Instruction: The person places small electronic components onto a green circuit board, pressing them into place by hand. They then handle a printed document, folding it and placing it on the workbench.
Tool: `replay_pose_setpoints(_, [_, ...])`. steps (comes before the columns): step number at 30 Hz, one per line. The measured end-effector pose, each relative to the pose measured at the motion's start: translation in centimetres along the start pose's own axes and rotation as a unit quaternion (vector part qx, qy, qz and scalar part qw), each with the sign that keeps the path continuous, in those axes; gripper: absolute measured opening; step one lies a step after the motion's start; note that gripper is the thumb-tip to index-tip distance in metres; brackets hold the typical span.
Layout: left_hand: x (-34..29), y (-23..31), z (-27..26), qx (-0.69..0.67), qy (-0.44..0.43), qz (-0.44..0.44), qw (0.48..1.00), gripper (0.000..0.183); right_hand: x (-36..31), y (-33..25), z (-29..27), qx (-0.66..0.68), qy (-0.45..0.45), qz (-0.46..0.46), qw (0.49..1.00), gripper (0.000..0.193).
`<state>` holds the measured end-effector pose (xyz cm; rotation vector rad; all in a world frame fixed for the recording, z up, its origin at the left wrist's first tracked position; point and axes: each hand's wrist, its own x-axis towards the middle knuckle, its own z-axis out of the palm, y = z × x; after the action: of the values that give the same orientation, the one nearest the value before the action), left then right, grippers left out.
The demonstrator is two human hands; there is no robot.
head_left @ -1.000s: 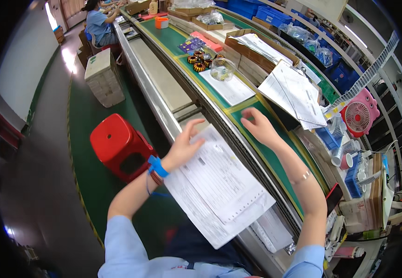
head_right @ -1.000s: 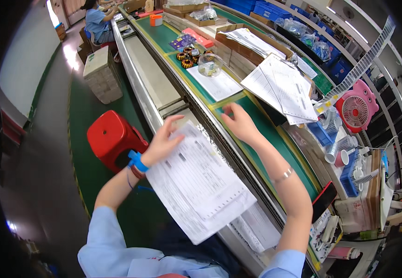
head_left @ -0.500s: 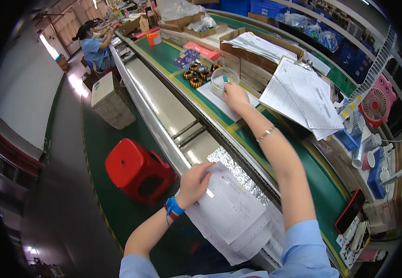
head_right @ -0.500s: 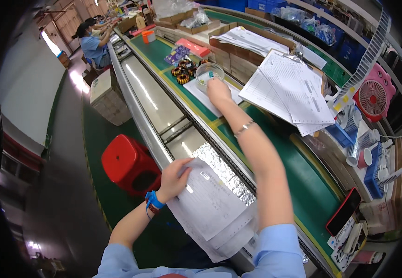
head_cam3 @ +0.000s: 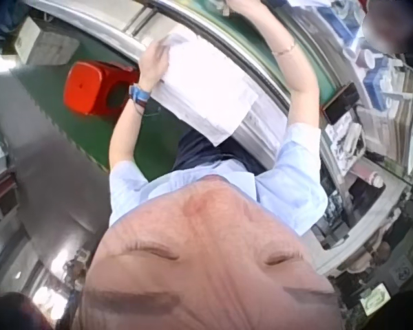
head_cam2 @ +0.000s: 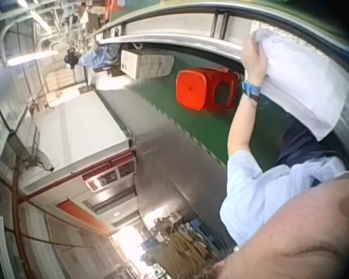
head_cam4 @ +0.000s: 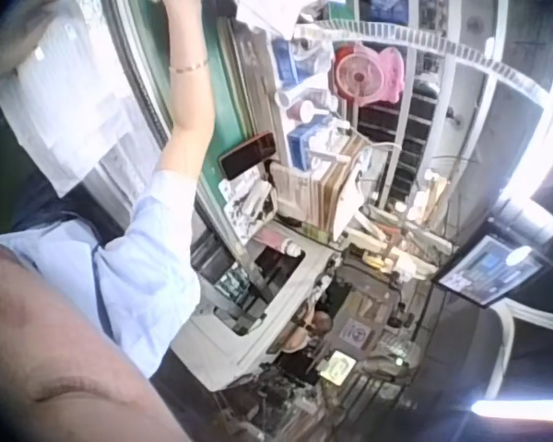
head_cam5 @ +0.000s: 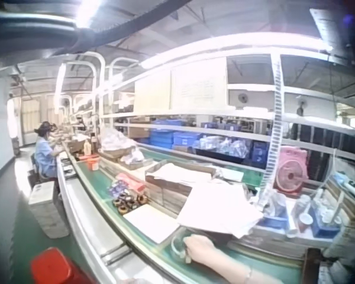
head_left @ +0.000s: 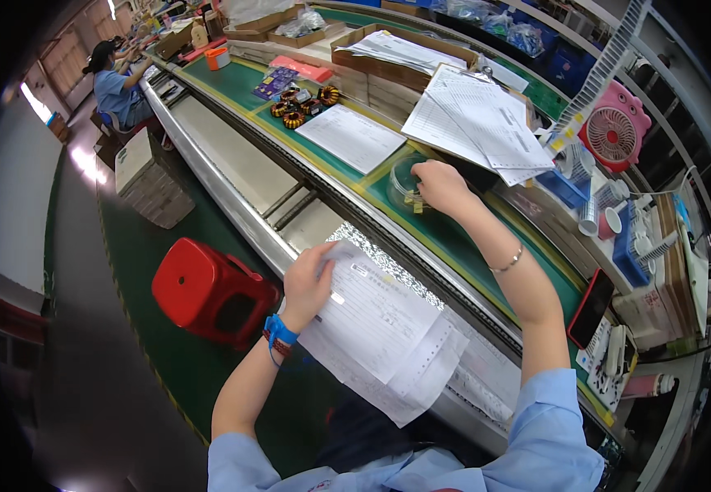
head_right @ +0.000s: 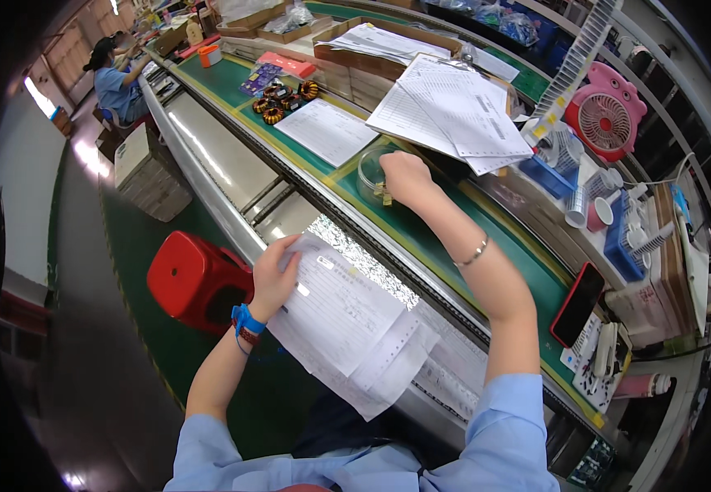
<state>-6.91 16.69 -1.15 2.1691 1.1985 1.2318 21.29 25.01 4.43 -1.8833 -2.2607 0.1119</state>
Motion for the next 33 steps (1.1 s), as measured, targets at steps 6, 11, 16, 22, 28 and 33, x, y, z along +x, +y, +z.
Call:
replay_pose_setpoints(6, [-0.5,-0.7,-0.6,0.016,0.000,0.009,1.000,0.028,2.9,-2.7,-1.7,-0.004,-0.154,0.048,0.987,0.026])
replay_pose_setpoints(11, [-0.3,-1.1,-0.4,0.000,-0.013,-0.002,1.000,0.027,3.0,-2.8,-0.9,0.015,-0.033,0.050,0.998,0.018])
replay_pose_setpoints(16, [-0.2,-1.6,-0.2,0.004,-0.040,-0.034,0.999,0.026,-4.4,-5.6,-3.7,-0.047,0.223,-0.051,0.972,0.007])
replay_pose_setpoints(22, [-0.8,-5.0,-0.3,-0.105,-0.054,-0.045,0.992,0.032,-24.8,-6.0,-9.0,0.090,0.261,-0.086,0.957,0.016])
replay_pose_setpoints(28, [-1.5,1.7,-2.3,-0.316,-0.128,-0.038,0.939,0.041,-47.5,-0.6,-8.7,0.246,0.204,0.266,0.909,0.025])
replay_pose_setpoints(33, [-3.6,11.5,-3.4,-0.348,-0.175,0.022,0.921,0.040,-60.6,2.3,-6.6,0.137,0.172,0.538,0.814,0.018])
